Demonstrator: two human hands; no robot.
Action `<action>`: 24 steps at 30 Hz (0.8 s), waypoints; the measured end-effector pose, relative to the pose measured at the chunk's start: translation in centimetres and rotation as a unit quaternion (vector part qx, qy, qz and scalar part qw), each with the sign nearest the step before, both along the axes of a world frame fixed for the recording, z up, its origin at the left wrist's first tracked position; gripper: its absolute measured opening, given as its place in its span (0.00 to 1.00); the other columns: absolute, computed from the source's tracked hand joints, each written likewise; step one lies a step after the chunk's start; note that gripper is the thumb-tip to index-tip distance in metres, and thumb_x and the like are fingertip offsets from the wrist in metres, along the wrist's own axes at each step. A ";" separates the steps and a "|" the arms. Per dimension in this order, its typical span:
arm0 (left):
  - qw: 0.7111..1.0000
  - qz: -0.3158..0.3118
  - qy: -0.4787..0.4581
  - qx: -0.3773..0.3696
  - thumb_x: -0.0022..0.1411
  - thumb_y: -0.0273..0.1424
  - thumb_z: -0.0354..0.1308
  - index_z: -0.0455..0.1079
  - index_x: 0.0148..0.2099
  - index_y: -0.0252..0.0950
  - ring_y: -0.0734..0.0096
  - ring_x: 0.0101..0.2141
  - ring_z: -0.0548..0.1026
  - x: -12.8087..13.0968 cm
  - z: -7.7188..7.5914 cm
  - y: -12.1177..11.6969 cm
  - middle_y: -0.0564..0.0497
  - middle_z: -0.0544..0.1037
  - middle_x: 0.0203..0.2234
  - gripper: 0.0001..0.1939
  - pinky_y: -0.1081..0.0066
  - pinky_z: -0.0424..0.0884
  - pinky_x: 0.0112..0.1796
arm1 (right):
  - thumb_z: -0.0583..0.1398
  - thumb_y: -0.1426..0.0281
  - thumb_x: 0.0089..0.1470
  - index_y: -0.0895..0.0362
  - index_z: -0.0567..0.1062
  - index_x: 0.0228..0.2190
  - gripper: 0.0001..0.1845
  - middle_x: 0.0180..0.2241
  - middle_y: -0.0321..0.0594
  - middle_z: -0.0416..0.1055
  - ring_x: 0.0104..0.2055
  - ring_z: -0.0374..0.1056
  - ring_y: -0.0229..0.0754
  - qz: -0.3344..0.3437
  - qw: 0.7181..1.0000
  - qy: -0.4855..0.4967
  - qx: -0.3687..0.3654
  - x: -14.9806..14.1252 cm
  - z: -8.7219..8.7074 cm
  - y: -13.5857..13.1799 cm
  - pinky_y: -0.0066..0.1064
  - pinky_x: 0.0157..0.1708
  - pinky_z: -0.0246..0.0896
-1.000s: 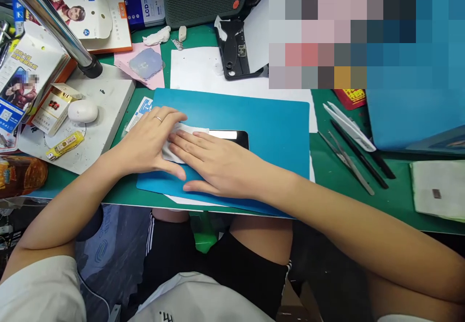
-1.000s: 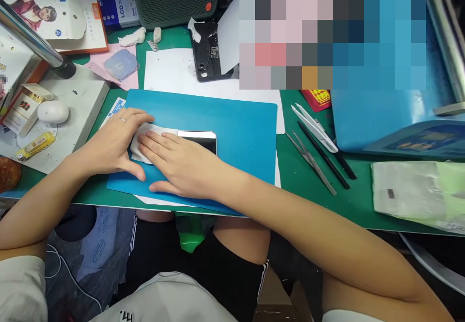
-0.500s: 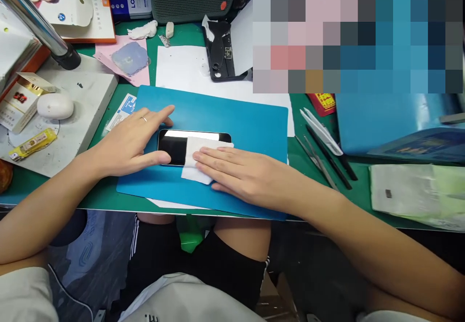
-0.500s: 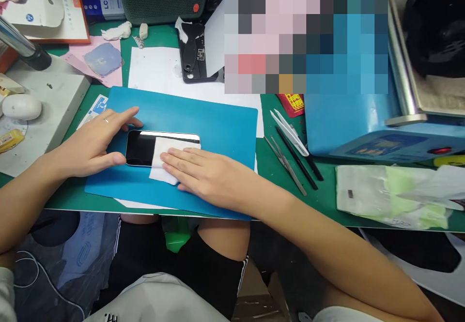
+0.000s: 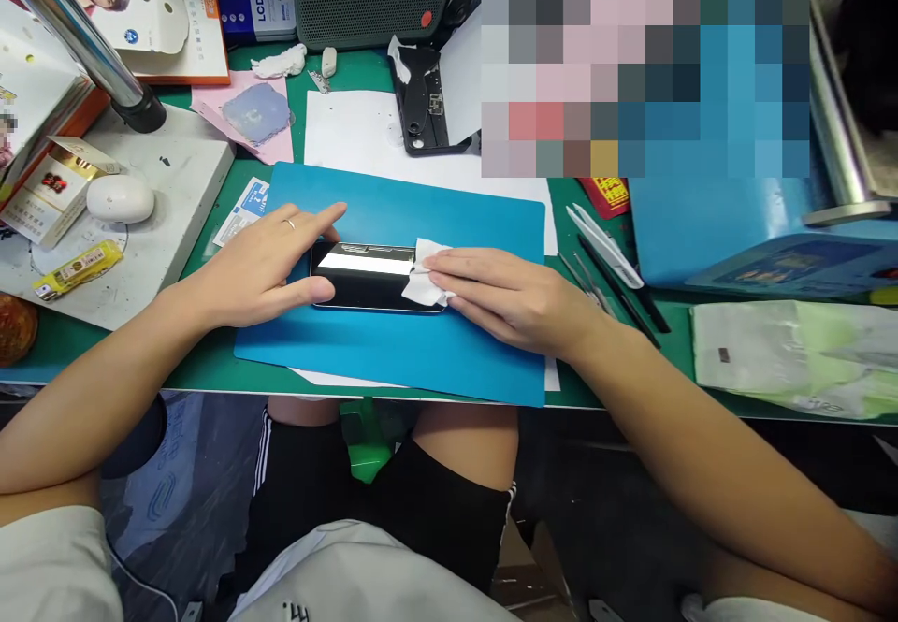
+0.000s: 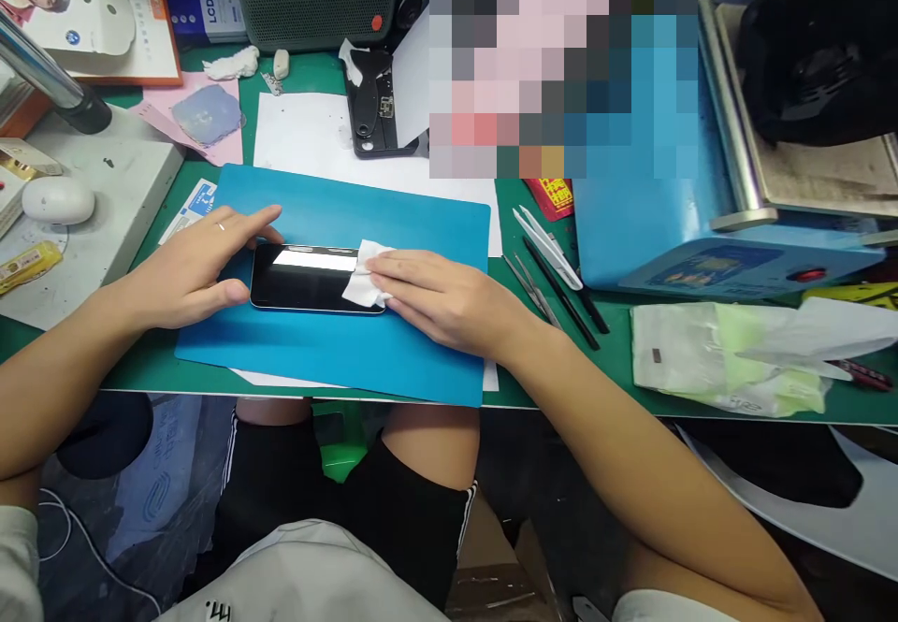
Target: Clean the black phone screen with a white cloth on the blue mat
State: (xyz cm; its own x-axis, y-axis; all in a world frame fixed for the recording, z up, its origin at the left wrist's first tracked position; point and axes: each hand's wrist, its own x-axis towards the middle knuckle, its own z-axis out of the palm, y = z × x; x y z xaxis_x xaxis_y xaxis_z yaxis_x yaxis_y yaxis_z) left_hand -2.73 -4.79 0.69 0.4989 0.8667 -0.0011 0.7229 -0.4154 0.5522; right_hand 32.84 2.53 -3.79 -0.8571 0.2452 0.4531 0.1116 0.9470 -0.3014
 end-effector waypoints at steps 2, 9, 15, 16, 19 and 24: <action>1.000 -0.003 0.006 0.000 0.66 0.75 0.34 0.56 0.78 0.29 0.41 0.55 0.74 0.0 0.0 0.0 0.32 0.78 0.62 0.61 0.45 0.70 0.57 | 0.61 0.77 0.70 0.55 0.76 0.66 0.26 0.62 0.51 0.79 0.65 0.77 0.56 -0.009 1.000 -0.007 -0.013 -0.3 0.3 0.3 0.51 0.63 0.79; 0.998 -0.010 0.051 0.036 0.52 0.73 0.65 0.54 0.79 0.33 0.28 0.66 0.67 -0.2 -0.4 -0.3 0.28 0.66 0.71 0.68 0.37 0.62 0.67 | 0.57 0.72 0.74 0.58 0.79 0.62 0.21 0.64 0.50 0.77 0.65 0.77 0.54 -0.013 0.996 -0.080 -0.035 -5.0 1.9 0.4 0.53 0.65 0.76; 0.998 0.020 0.051 0.031 0.53 0.68 0.70 0.53 0.79 0.31 0.27 0.71 0.62 -0.4 -0.6 -0.5 0.26 0.65 0.72 0.67 0.34 0.58 0.69 | 0.51 0.71 0.77 0.65 0.75 0.65 0.24 0.68 0.53 0.71 0.71 0.69 0.54 0.023 0.992 -0.114 -0.042 -10.9 2.3 -0.4 0.53 0.68 0.73; 0.998 0.020 0.054 0.030 0.53 0.67 0.70 0.53 0.79 0.31 0.27 0.71 0.62 -0.4 -0.6 -0.5 0.26 0.65 0.72 0.67 0.34 0.58 0.69 | 0.50 0.70 0.78 0.65 0.74 0.66 0.24 0.69 0.53 0.71 0.72 0.69 0.54 0.025 0.992 -0.119 -0.042 -11.4 2.3 -0.6 0.53 0.68 0.73; 0.998 0.016 0.058 0.029 0.53 0.68 0.70 0.53 0.79 0.32 0.29 0.70 0.63 -0.3 -0.4 -0.5 0.27 0.66 0.71 0.66 0.36 0.59 0.69 | 0.50 0.69 0.78 0.67 0.72 0.67 0.25 0.70 0.56 0.69 0.74 0.65 0.55 0.029 0.991 -0.127 -0.029 -12.2 2.1 -1.0 0.55 0.69 0.71; 0.999 0.005 0.043 0.030 0.55 0.69 0.67 0.55 0.78 0.31 0.29 0.68 0.65 -0.4 -0.2 -0.5 0.28 0.68 0.69 0.64 0.36 0.61 0.68 | 0.54 0.67 0.77 0.72 0.69 0.68 0.28 0.72 0.64 0.64 0.77 0.59 0.59 0.044 0.991 -0.126 0.003 -11.2 1.6 -2.5 0.58 0.74 0.62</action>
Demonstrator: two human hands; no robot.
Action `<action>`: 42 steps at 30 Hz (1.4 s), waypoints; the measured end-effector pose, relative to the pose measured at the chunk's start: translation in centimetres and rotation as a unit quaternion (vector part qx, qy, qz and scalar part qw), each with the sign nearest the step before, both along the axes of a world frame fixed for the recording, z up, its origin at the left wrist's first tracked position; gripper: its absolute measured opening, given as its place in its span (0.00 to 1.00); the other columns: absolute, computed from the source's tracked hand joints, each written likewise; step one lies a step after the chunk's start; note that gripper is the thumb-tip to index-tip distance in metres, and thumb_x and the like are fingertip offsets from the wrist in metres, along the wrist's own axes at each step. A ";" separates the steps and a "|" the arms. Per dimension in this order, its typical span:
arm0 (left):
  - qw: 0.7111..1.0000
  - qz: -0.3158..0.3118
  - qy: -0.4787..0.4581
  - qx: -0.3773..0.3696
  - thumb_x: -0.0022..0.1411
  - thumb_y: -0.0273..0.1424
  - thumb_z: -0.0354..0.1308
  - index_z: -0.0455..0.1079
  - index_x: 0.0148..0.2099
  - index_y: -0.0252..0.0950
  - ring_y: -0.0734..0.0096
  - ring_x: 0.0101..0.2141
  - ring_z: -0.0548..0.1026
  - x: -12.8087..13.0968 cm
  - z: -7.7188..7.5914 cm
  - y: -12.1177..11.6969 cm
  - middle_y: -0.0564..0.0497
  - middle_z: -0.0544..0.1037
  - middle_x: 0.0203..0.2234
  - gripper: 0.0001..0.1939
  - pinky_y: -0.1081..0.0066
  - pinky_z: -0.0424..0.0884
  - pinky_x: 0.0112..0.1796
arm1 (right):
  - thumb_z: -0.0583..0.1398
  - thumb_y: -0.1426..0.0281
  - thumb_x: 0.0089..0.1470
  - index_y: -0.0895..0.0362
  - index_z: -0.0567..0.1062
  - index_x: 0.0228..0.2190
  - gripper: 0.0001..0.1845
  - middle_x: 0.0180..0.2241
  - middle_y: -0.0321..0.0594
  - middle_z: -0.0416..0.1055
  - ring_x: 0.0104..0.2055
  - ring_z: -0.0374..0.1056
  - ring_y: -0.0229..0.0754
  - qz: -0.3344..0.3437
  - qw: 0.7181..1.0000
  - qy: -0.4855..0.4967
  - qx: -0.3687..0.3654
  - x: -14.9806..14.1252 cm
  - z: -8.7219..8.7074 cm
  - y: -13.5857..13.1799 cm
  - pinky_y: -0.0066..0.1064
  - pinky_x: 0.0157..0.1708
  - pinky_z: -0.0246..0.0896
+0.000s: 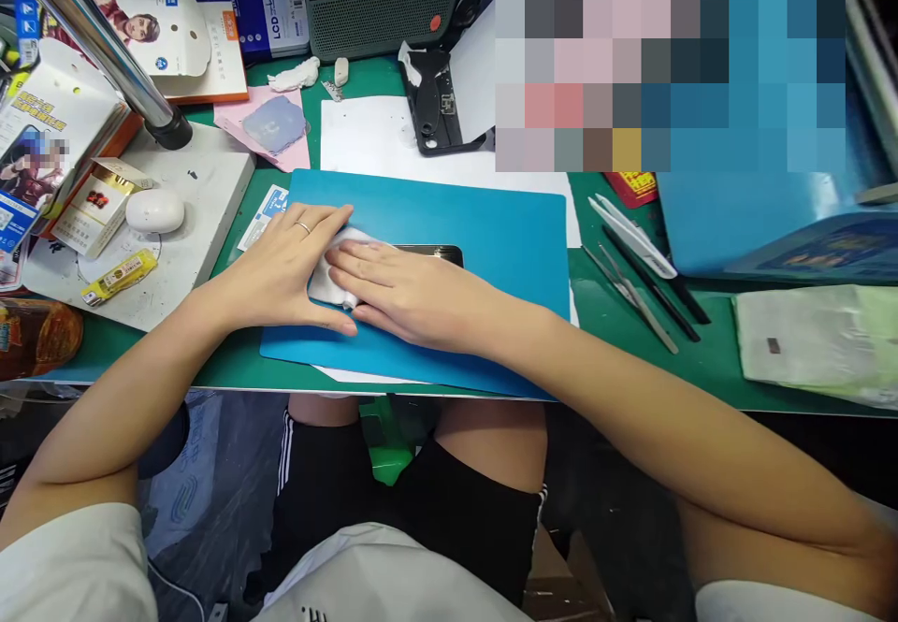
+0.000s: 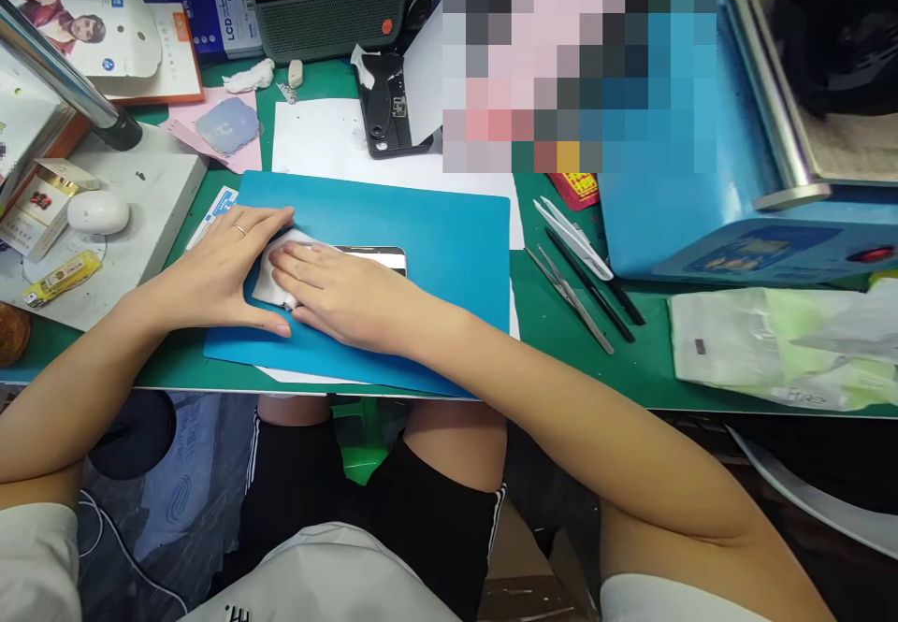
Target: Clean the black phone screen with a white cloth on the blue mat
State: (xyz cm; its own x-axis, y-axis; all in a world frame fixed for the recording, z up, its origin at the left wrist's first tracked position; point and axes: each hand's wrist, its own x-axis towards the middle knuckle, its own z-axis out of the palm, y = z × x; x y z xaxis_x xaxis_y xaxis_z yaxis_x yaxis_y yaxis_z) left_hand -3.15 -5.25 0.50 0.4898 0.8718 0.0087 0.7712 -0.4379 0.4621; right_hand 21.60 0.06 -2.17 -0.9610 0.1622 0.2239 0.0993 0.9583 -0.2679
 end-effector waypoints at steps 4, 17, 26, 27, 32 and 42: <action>1.000 -0.029 0.009 -0.001 0.57 0.70 0.64 0.55 0.78 0.30 0.32 0.65 0.68 -0.2 0.1 0.0 0.28 0.70 0.68 0.63 0.38 0.64 0.66 | 0.54 0.70 0.77 0.66 0.72 0.67 0.24 0.70 0.56 0.69 0.74 0.64 0.52 0.028 0.999 0.019 0.008 2.2 -0.1 -0.6 0.51 0.73 0.65; 0.999 -0.031 0.022 -0.006 0.66 0.61 0.63 0.58 0.77 0.43 0.40 0.57 0.73 -0.2 0.3 1.0 0.36 0.75 0.62 0.47 0.43 0.71 0.58 | 0.58 0.61 0.77 0.54 0.84 0.56 0.18 0.58 0.41 0.82 0.60 0.81 0.48 0.006 0.998 -0.002 -0.069 11.1 2.7 3.6 0.43 0.61 0.81; 0.999 -0.021 0.024 -0.005 0.64 0.59 0.65 0.58 0.76 0.44 0.40 0.54 0.74 -0.1 0.2 1.0 0.36 0.75 0.62 0.47 0.42 0.72 0.56 | 0.53 0.65 0.78 0.54 0.86 0.54 0.21 0.56 0.42 0.84 0.59 0.81 0.52 -0.069 0.997 0.010 -0.046 11.1 2.4 4.8 0.49 0.57 0.83; 0.999 -0.020 0.026 -0.006 0.65 0.58 0.65 0.58 0.76 0.44 0.41 0.54 0.74 0.0 0.2 1.0 0.37 0.75 0.62 0.46 0.42 0.71 0.57 | 0.53 0.66 0.77 0.55 0.86 0.53 0.21 0.55 0.43 0.84 0.58 0.81 0.53 -0.078 0.996 0.012 -0.046 10.9 2.3 4.8 0.50 0.56 0.83; 1.000 -0.016 0.022 -0.002 0.65 0.58 0.65 0.57 0.75 0.44 0.41 0.55 0.74 0.2 0.1 0.8 0.37 0.76 0.62 0.45 0.43 0.71 0.57 | 0.54 0.67 0.77 0.56 0.88 0.48 0.21 0.50 0.45 0.86 0.53 0.83 0.52 -0.098 0.994 0.026 -0.046 10.0 2.1 4.6 0.48 0.52 0.84; 1.000 -0.019 0.010 -0.001 0.65 0.56 0.64 0.60 0.73 0.41 0.42 0.55 0.71 0.6 -0.2 0.7 0.37 0.74 0.60 0.43 0.43 0.70 0.57 | 0.55 0.67 0.76 0.57 0.88 0.47 0.20 0.50 0.46 0.86 0.51 0.83 0.51 -0.084 0.993 0.051 -0.061 9.9 1.2 5.6 0.46 0.50 0.84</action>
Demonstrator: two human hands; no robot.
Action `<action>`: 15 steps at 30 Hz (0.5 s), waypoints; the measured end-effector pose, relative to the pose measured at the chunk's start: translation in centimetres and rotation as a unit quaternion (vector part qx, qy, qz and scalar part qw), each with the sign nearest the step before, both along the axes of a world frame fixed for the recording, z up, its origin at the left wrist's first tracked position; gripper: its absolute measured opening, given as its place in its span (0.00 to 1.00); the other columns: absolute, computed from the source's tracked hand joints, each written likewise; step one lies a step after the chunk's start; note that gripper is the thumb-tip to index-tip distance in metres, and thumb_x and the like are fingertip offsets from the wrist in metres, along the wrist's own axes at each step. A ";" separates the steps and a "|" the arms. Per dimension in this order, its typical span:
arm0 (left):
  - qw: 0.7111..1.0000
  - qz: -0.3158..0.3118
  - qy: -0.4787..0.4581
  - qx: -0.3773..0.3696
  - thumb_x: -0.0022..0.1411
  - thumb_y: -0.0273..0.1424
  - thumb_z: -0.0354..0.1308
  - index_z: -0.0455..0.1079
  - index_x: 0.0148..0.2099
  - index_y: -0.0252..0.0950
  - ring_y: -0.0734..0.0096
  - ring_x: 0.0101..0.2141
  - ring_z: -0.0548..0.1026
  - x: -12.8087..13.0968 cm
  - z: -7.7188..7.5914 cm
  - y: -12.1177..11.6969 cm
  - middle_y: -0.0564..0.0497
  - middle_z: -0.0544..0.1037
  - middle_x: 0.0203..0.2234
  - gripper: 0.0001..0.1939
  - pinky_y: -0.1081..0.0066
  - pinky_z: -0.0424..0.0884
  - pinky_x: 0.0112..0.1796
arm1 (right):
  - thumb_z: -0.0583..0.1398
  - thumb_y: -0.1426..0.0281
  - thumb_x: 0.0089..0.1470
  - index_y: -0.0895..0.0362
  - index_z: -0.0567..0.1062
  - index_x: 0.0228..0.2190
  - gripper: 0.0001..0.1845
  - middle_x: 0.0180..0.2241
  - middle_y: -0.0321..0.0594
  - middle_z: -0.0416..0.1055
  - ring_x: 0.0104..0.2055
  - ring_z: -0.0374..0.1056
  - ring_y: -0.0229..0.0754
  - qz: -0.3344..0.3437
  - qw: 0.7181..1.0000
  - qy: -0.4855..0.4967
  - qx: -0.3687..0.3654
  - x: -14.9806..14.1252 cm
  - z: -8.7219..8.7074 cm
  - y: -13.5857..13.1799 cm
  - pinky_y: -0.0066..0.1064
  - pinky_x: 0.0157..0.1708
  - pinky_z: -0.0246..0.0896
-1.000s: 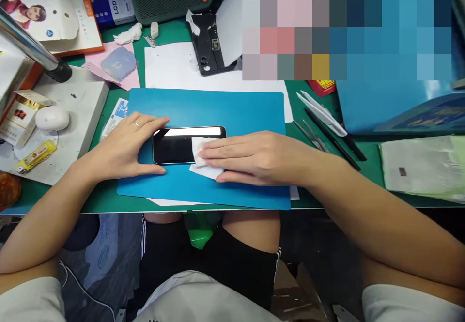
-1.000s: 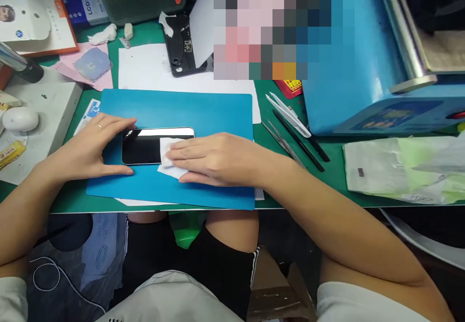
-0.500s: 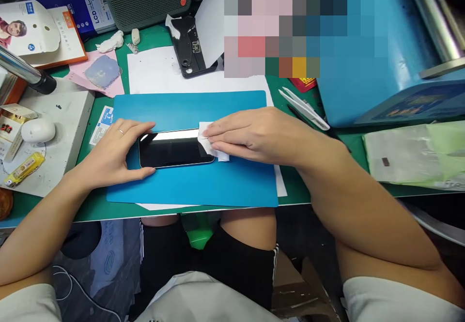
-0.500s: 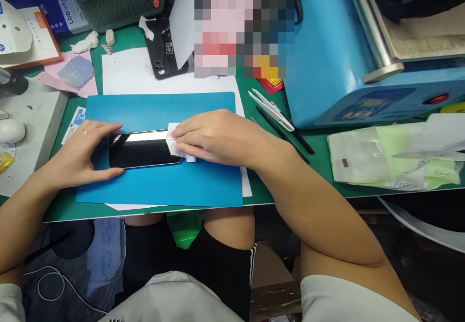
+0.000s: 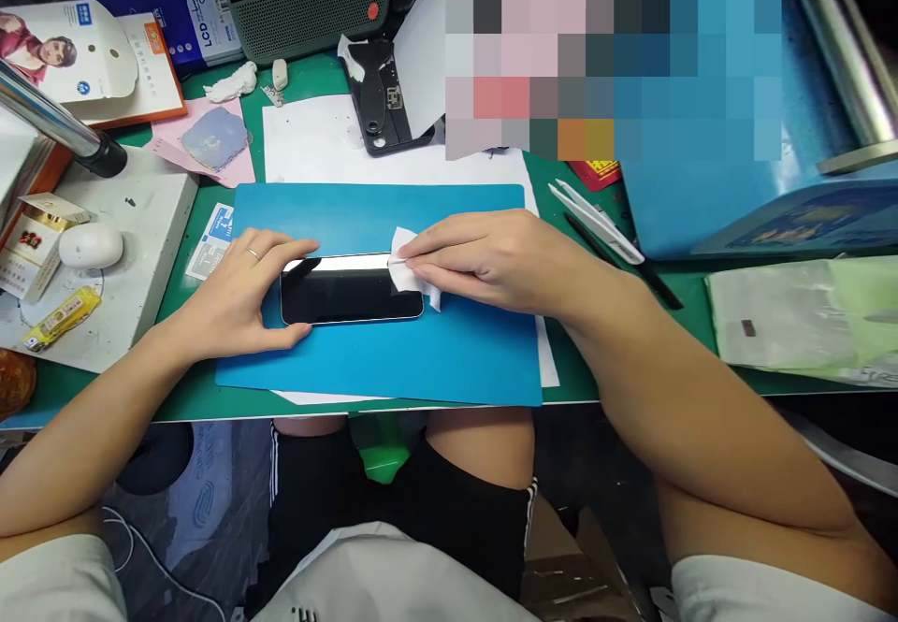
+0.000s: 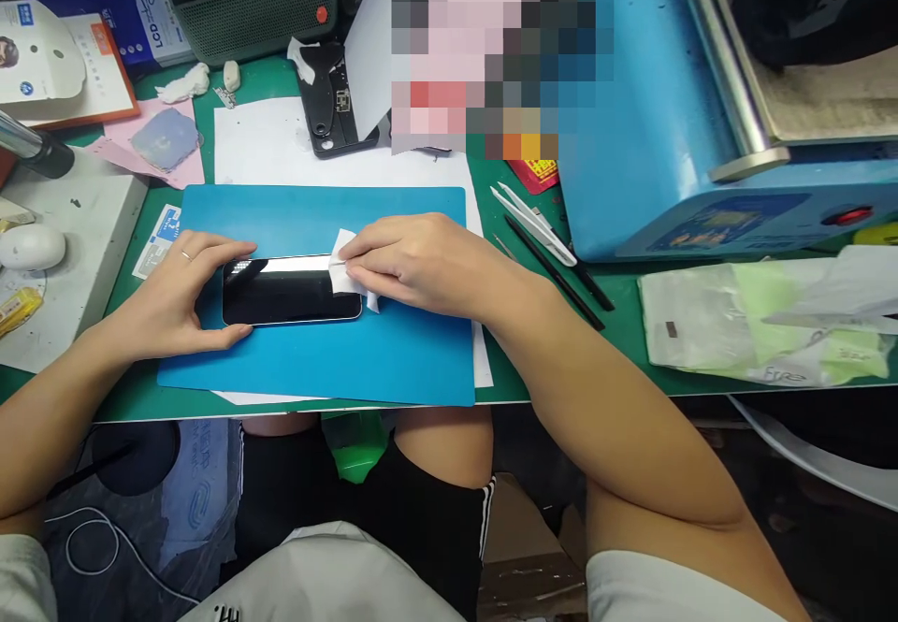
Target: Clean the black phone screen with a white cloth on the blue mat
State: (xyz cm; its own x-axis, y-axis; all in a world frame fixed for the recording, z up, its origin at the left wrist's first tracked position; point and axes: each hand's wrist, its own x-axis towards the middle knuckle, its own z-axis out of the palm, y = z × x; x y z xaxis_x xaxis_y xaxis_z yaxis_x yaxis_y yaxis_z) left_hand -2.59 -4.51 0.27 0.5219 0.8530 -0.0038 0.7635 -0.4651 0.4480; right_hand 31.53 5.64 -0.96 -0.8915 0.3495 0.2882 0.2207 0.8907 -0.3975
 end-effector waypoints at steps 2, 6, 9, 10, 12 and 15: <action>1.000 0.004 -0.001 -0.002 0.64 0.57 0.64 0.60 0.73 0.43 0.41 0.55 0.71 0.0 -0.1 0.0 0.38 0.74 0.61 0.43 0.43 0.70 0.58 | 0.55 0.67 0.76 0.59 0.87 0.48 0.20 0.51 0.47 0.86 0.52 0.83 0.51 0.007 1.000 0.005 0.012 -0.4 -0.3 -0.1 0.46 0.50 0.84; 1.000 0.005 -0.009 -0.004 0.64 0.57 0.65 0.60 0.73 0.43 0.41 0.55 0.71 0.0 -0.3 0.0 0.38 0.74 0.61 0.44 0.43 0.70 0.57 | 0.54 0.67 0.77 0.59 0.87 0.46 0.21 0.52 0.50 0.85 0.52 0.82 0.51 0.001 1.000 0.004 0.029 -0.9 -0.4 -0.3 0.46 0.48 0.83; 1.000 0.007 -0.011 0.001 0.64 0.57 0.64 0.60 0.73 0.42 0.42 0.55 0.72 0.1 -0.4 0.0 0.37 0.74 0.60 0.43 0.44 0.70 0.56 | 0.54 0.68 0.77 0.59 0.87 0.43 0.21 0.49 0.50 0.85 0.49 0.81 0.50 -0.005 1.000 -0.008 0.030 -1.1 -0.3 -0.3 0.44 0.46 0.82; 1.000 0.007 -0.007 0.003 0.65 0.56 0.64 0.60 0.73 0.42 0.42 0.55 0.72 0.1 -0.4 0.0 0.37 0.74 0.60 0.43 0.44 0.70 0.56 | 0.54 0.67 0.77 0.59 0.87 0.43 0.21 0.48 0.50 0.85 0.48 0.81 0.49 -0.009 0.999 -0.007 0.031 -1.1 -0.3 -0.3 0.44 0.45 0.82; 1.000 0.004 0.004 0.007 0.65 0.55 0.64 0.60 0.73 0.40 0.42 0.55 0.72 0.2 -0.3 0.0 0.38 0.74 0.60 0.42 0.45 0.70 0.56 | 0.54 0.67 0.77 0.60 0.87 0.44 0.21 0.47 0.51 0.84 0.47 0.80 0.49 -0.021 0.999 0.009 0.034 -1.3 -0.5 -0.2 0.42 0.44 0.81; 1.000 0.006 0.013 0.013 0.66 0.53 0.64 0.60 0.72 0.39 0.43 0.55 0.72 0.2 -0.2 -0.1 0.38 0.74 0.60 0.41 0.45 0.70 0.57 | 0.55 0.67 0.77 0.61 0.86 0.44 0.20 0.46 0.52 0.84 0.46 0.80 0.49 -0.027 0.998 0.027 0.041 -1.6 -1.0 -0.2 0.43 0.43 0.80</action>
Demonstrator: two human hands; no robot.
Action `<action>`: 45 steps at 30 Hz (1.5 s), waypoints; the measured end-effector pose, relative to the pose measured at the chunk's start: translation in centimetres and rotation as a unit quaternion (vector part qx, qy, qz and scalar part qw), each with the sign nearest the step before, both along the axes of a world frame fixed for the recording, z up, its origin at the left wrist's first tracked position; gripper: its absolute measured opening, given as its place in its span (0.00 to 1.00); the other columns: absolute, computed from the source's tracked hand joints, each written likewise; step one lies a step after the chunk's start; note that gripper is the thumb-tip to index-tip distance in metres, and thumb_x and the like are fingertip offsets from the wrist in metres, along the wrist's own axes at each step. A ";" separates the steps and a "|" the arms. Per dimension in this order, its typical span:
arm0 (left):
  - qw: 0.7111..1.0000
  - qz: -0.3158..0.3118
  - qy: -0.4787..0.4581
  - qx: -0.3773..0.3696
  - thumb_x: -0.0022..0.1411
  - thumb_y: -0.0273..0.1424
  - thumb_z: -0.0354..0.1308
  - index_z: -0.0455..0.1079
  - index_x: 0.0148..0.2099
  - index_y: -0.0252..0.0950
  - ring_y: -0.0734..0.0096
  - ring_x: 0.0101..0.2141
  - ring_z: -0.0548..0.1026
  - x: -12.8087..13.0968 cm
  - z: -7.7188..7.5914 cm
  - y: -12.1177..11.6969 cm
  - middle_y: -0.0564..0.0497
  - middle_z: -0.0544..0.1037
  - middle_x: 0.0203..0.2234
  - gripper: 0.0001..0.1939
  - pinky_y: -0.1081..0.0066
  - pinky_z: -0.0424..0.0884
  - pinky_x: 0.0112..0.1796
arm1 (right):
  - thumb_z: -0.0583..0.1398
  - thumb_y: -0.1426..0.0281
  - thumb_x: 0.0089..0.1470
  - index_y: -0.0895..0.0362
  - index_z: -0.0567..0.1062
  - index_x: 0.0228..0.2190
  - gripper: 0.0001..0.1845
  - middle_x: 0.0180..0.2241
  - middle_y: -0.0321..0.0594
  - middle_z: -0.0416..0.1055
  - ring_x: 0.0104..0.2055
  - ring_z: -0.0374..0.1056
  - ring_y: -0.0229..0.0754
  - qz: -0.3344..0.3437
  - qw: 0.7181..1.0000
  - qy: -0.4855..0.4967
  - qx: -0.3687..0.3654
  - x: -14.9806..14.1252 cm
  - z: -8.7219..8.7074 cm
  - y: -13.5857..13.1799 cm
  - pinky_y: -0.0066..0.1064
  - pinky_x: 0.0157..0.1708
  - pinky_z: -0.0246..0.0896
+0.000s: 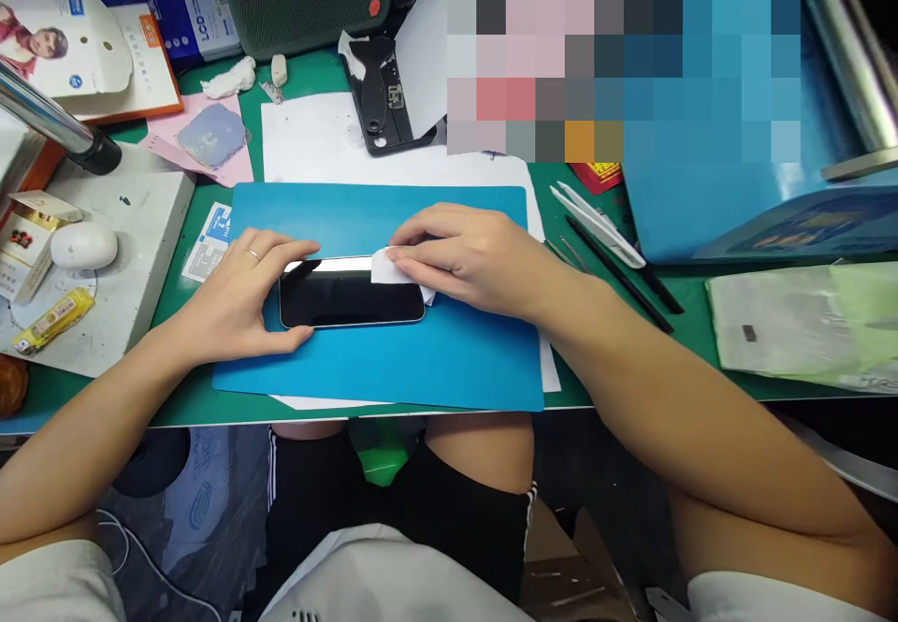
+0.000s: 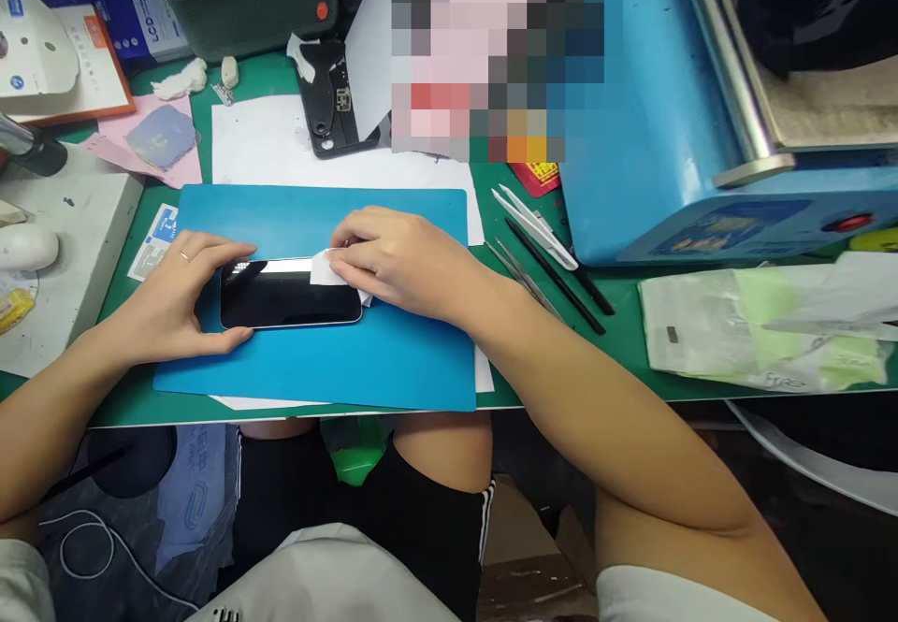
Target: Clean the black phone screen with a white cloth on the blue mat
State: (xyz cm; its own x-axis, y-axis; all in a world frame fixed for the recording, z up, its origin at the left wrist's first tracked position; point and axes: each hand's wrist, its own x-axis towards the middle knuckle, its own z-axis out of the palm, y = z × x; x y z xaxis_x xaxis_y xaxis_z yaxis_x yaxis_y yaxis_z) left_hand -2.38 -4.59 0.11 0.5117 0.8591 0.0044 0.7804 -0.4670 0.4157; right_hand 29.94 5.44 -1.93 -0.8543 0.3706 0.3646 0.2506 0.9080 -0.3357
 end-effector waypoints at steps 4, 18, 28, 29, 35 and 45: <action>1.000 -0.008 0.004 0.012 0.68 0.51 0.63 0.60 0.72 0.38 0.44 0.55 0.72 -0.1 0.1 -0.1 0.38 0.74 0.59 0.39 0.46 0.71 0.57 | 0.56 0.68 0.76 0.60 0.85 0.48 0.17 0.48 0.52 0.84 0.48 0.79 0.50 0.017 1.000 0.012 0.013 -0.1 -0.3 -0.2 0.44 0.43 0.80; 1.000 -0.007 -0.012 0.018 0.67 0.49 0.65 0.62 0.71 0.38 0.46 0.53 0.73 -0.2 0.1 0.0 0.38 0.76 0.59 0.37 0.47 0.72 0.55 | 0.59 0.66 0.75 0.59 0.83 0.53 0.16 0.57 0.50 0.83 0.62 0.78 0.53 0.134 0.990 0.043 0.010 -0.9 0.0 -1.5 0.50 0.59 0.80; 1.000 -0.007 -0.011 0.015 0.66 0.49 0.65 0.60 0.72 0.42 0.46 0.55 0.73 -0.3 -0.1 0.0 0.40 0.75 0.59 0.38 0.47 0.72 0.56 | 0.58 0.59 0.76 0.62 0.83 0.52 0.21 0.55 0.52 0.83 0.60 0.79 0.52 0.137 0.990 0.014 0.034 -1.6 0.0 -2.6 0.48 0.58 0.79; 1.000 -0.007 -0.009 0.018 0.66 0.49 0.66 0.60 0.71 0.41 0.46 0.55 0.73 -0.2 -0.1 -0.1 0.40 0.75 0.59 0.38 0.47 0.72 0.55 | 0.57 0.59 0.76 0.62 0.83 0.50 0.21 0.52 0.52 0.84 0.57 0.80 0.52 0.130 0.991 0.016 0.039 -1.6 0.0 -2.7 0.47 0.55 0.80; 0.999 0.007 -0.001 0.042 0.65 0.51 0.67 0.60 0.71 0.42 0.47 0.50 0.75 0.1 0.0 -0.2 0.40 0.78 0.55 0.40 0.48 0.74 0.51 | 0.59 0.53 0.74 0.68 0.78 0.57 0.30 0.56 0.59 0.81 0.59 0.77 0.57 0.121 0.989 -0.022 0.077 -3.3 0.3 -3.4 0.48 0.56 0.74; 0.999 -0.005 0.032 0.026 0.67 0.55 0.65 0.60 0.73 0.36 0.43 0.54 0.75 0.1 0.6 -0.2 0.36 0.77 0.59 0.43 0.47 0.71 0.56 | 0.58 0.50 0.74 0.63 0.77 0.58 0.30 0.56 0.54 0.80 0.61 0.73 0.57 0.134 0.986 -0.031 0.089 -7.1 0.1 -3.4 0.48 0.58 0.65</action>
State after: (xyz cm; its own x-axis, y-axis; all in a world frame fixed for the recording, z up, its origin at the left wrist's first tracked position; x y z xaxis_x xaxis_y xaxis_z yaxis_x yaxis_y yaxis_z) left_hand -2.29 -4.81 0.67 0.5214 0.8532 0.0167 0.7993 -0.4951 0.3406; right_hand 22.86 2.05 -1.81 -0.9359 0.0621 0.3467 0.0078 0.9878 -0.1558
